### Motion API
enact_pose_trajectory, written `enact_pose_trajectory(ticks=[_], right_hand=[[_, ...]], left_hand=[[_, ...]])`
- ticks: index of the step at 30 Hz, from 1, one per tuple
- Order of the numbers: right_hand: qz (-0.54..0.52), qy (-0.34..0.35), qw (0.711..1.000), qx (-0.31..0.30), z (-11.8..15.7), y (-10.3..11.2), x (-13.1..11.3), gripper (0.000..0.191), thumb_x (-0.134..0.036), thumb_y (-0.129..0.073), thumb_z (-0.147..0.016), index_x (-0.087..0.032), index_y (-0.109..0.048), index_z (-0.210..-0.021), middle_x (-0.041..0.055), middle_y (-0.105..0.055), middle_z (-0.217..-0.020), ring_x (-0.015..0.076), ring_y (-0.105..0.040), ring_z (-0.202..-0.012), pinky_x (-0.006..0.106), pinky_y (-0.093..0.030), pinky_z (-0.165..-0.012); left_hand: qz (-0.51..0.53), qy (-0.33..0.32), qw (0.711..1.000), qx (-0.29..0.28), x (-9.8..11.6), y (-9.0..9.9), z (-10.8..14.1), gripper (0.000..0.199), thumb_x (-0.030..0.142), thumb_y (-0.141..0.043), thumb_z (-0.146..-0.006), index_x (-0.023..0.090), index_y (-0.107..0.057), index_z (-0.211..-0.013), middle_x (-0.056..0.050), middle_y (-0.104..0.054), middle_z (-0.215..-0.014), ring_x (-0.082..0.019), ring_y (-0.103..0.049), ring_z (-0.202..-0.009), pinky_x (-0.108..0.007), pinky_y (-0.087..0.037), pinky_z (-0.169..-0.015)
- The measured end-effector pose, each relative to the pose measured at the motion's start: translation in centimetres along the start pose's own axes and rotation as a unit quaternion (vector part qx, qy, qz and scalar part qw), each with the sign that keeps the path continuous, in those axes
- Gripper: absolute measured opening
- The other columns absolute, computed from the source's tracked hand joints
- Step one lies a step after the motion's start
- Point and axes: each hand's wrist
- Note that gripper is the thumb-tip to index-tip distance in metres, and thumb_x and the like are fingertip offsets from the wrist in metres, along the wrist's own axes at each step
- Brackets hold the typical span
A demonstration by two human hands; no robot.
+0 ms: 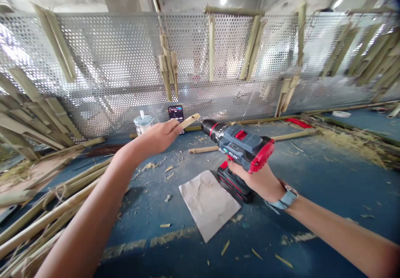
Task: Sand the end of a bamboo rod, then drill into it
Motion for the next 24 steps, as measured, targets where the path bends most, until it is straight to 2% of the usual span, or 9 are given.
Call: enact_pose_trajectory(ticks=[7,11,15,18,22,24], right_hand=[[0.009,0.016,1.000,0.008,0.0,0.0,0.0,0.014,-0.029,-0.053,-0.077,-0.024,-0.062,-0.087,0.0063,-0.070,-0.093,0.0262,-0.064,-0.092,0.045,-0.049,-0.093],[0.007,0.006,1.000,-0.003,0.0,0.0,0.0,0.008,-0.030,-0.053,-0.077,-0.025,-0.059,-0.081,0.0057,-0.070,-0.088,0.0264,-0.063,-0.090,0.045,-0.049,-0.092],[-0.016,-0.004,1.000,0.002,-0.2,0.0,0.1,0.009,-0.031,-0.055,-0.076,-0.025,-0.058,-0.081,0.0053,-0.068,-0.082,0.0262,-0.062,-0.083,0.044,-0.049,-0.087],[-0.065,-0.063,0.996,-0.021,-0.5,0.3,0.3,0.008,-0.031,-0.055,-0.076,-0.024,-0.057,-0.077,0.0018,-0.062,-0.067,0.0224,-0.059,-0.067,0.040,-0.049,-0.074],[-0.161,-0.160,0.973,-0.037,-0.8,1.0,0.8,0.007,-0.029,-0.054,-0.073,-0.023,-0.053,-0.070,-0.0035,-0.052,-0.053,0.0157,-0.048,-0.050,0.032,-0.042,-0.057],[-0.197,-0.178,0.964,-0.029,-0.8,1.3,1.0,0.006,-0.028,-0.054,-0.070,-0.023,-0.052,-0.067,-0.0042,-0.051,-0.052,0.0143,-0.046,-0.048,0.031,-0.041,-0.055]], left_hand=[[-0.012,0.004,1.000,0.011,-0.2,-0.2,0.0,0.028,0.034,-0.030,-0.103,0.020,-0.050,-0.092,-0.002,-0.053,-0.075,-0.015,-0.048,-0.062,-0.029,-0.032,-0.058],[-0.023,-0.003,1.000,0.011,-0.2,-0.1,0.1,0.025,0.032,-0.031,-0.103,0.019,-0.050,-0.094,-0.003,-0.054,-0.078,-0.016,-0.049,-0.065,-0.029,-0.032,-0.060],[-0.025,-0.014,1.000,0.011,0.8,-0.3,0.4,0.026,0.034,-0.030,-0.103,0.019,-0.051,-0.097,-0.003,-0.056,-0.079,-0.016,-0.051,-0.067,-0.029,-0.033,-0.062],[-0.023,-0.023,0.999,0.012,1.8,-0.3,0.9,0.029,0.039,-0.031,-0.104,0.019,-0.051,-0.103,-0.002,-0.057,-0.078,-0.016,-0.053,-0.067,-0.028,-0.033,-0.061],[-0.038,-0.044,0.998,0.018,2.2,0.7,1.5,0.025,0.026,-0.034,-0.100,0.017,-0.055,-0.111,-0.006,-0.057,-0.091,-0.017,-0.052,-0.074,-0.029,-0.034,-0.066],[-0.003,-0.018,1.000,0.004,2.2,1.2,1.5,0.024,0.023,-0.035,-0.097,0.017,-0.057,-0.106,-0.006,-0.057,-0.090,-0.016,-0.051,-0.073,-0.029,-0.036,-0.067]])
Point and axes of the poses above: each hand's wrist, its own z-axis away from the middle knuckle, its own y-axis out of the back of the hand, x = y × z
